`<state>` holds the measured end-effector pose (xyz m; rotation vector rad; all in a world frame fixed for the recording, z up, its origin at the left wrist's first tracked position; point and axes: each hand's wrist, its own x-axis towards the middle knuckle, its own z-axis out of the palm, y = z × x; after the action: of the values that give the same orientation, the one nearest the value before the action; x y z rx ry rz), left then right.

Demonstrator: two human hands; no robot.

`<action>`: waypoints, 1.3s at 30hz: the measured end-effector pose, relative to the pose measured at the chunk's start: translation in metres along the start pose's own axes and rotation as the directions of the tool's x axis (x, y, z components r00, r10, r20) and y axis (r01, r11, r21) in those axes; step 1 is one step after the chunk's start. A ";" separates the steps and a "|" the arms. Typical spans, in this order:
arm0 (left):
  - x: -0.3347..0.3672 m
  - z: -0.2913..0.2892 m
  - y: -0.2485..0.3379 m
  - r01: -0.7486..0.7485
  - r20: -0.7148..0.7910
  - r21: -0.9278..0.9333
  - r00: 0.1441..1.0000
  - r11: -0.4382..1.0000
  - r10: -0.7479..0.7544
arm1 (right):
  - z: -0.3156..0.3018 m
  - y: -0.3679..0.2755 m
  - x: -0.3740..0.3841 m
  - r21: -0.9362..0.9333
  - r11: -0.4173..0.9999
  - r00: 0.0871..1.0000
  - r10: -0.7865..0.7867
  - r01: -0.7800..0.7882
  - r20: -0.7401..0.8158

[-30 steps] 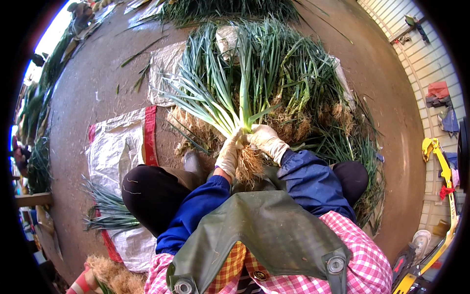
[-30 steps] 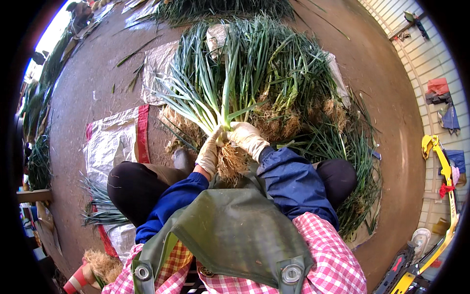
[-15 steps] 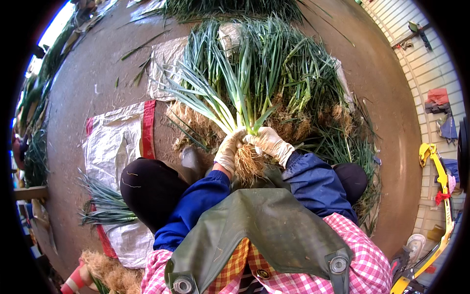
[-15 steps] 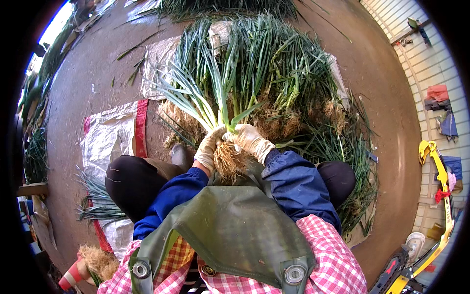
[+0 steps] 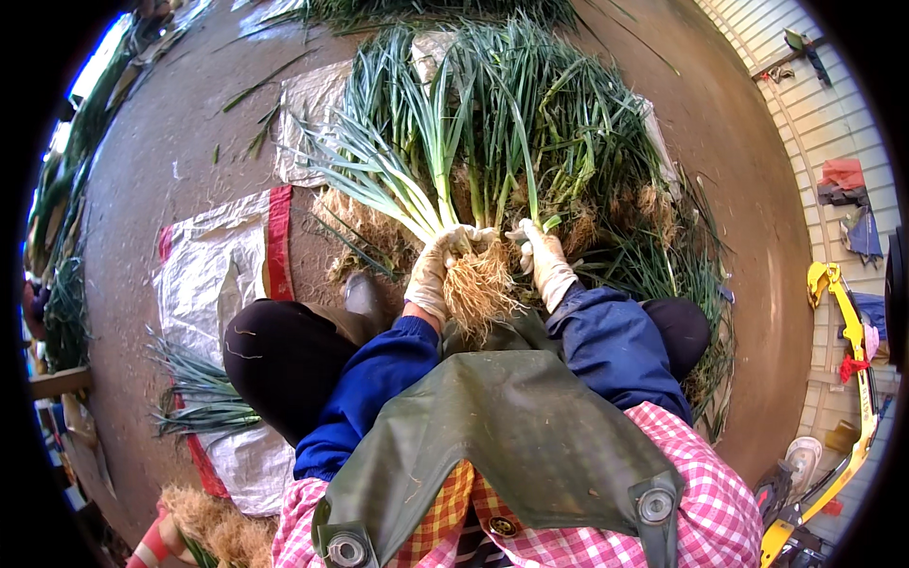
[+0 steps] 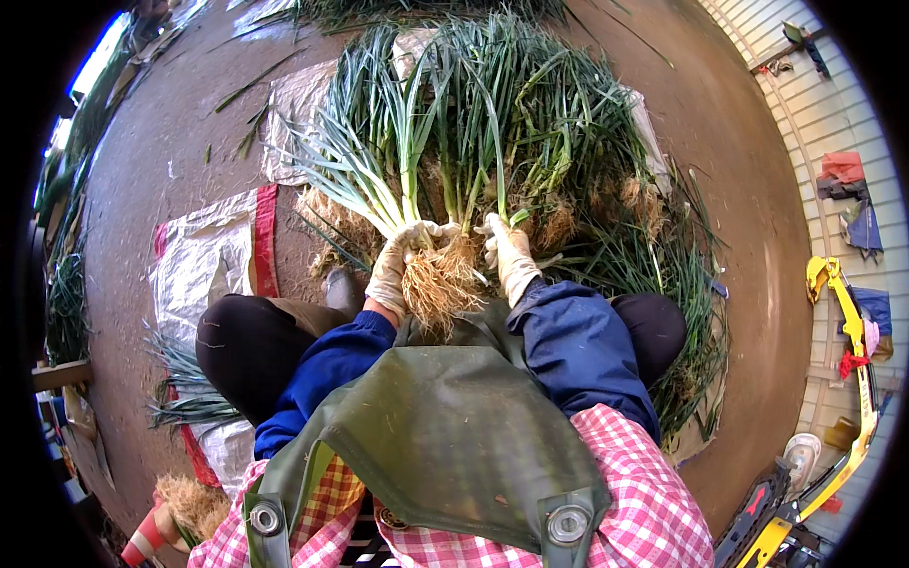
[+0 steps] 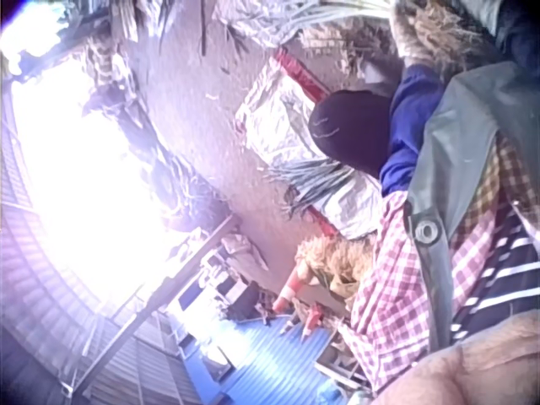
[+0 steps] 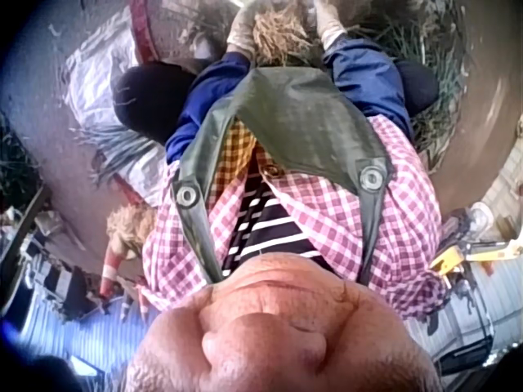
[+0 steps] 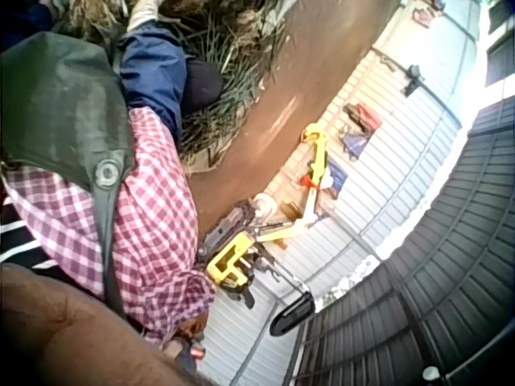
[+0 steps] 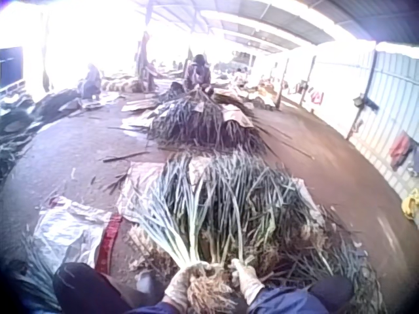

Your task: The person cleans a bundle of scallions by hand, pulling away loose leaves and dirt from the roots while holding the bundle between their legs.

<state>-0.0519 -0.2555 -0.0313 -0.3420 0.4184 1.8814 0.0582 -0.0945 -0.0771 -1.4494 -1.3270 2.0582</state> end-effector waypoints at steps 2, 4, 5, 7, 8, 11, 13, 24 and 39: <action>-0.003 -0.001 0.002 -0.015 0.006 0.024 1.000 1.000 0.015 | 0.012 0.011 0.005 -0.076 0.993 0.993 0.087 -0.093 -0.081; -0.003 -0.018 0.011 -0.024 -0.021 0.055 0.999 0.998 0.025 | 0.041 0.001 -0.007 -0.164 0.980 0.993 0.116 -0.115 -0.005; 0.001 -0.017 0.010 -0.006 -0.023 0.072 1.000 0.997 0.007 | 0.042 -0.001 0.000 -0.159 0.979 0.988 0.141 -0.130 0.057; 0.004 -0.014 0.003 -0.061 -0.054 0.066 0.996 0.996 0.065 | 0.049 0.003 0.016 -0.174 0.969 0.966 0.205 -0.177 0.159; 0.003 -0.012 0.002 -0.054 -0.076 0.069 0.995 0.996 0.059 | 0.042 0.009 0.019 -0.229 0.961 0.968 0.194 -0.155 0.160; -0.003 -0.014 0.016 -0.114 -0.172 0.056 0.978 0.992 0.122 | 0.041 0.010 0.019 -0.483 0.867 0.991 0.129 -0.122 -0.018; -0.004 0.011 0.010 -0.083 -0.062 -0.053 0.995 0.995 0.080 | -0.021 0.013 0.041 -0.377 0.921 0.994 -0.109 0.098 -0.008; 0.002 -0.006 -0.003 0.032 -0.096 0.063 0.995 0.997 -0.026 | 0.034 0.022 0.039 -0.189 0.837 0.772 -0.354 0.513 0.528; 0.006 -0.028 -0.002 -0.034 -0.065 0.425 0.996 0.905 0.068 | 0.060 -0.065 0.043 -0.671 0.721 0.982 -0.177 0.173 0.063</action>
<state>-0.0511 -0.2620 -0.0589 -0.1111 0.8800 1.7726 -0.0283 -0.0620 -0.0458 -1.4836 -2.2698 1.4912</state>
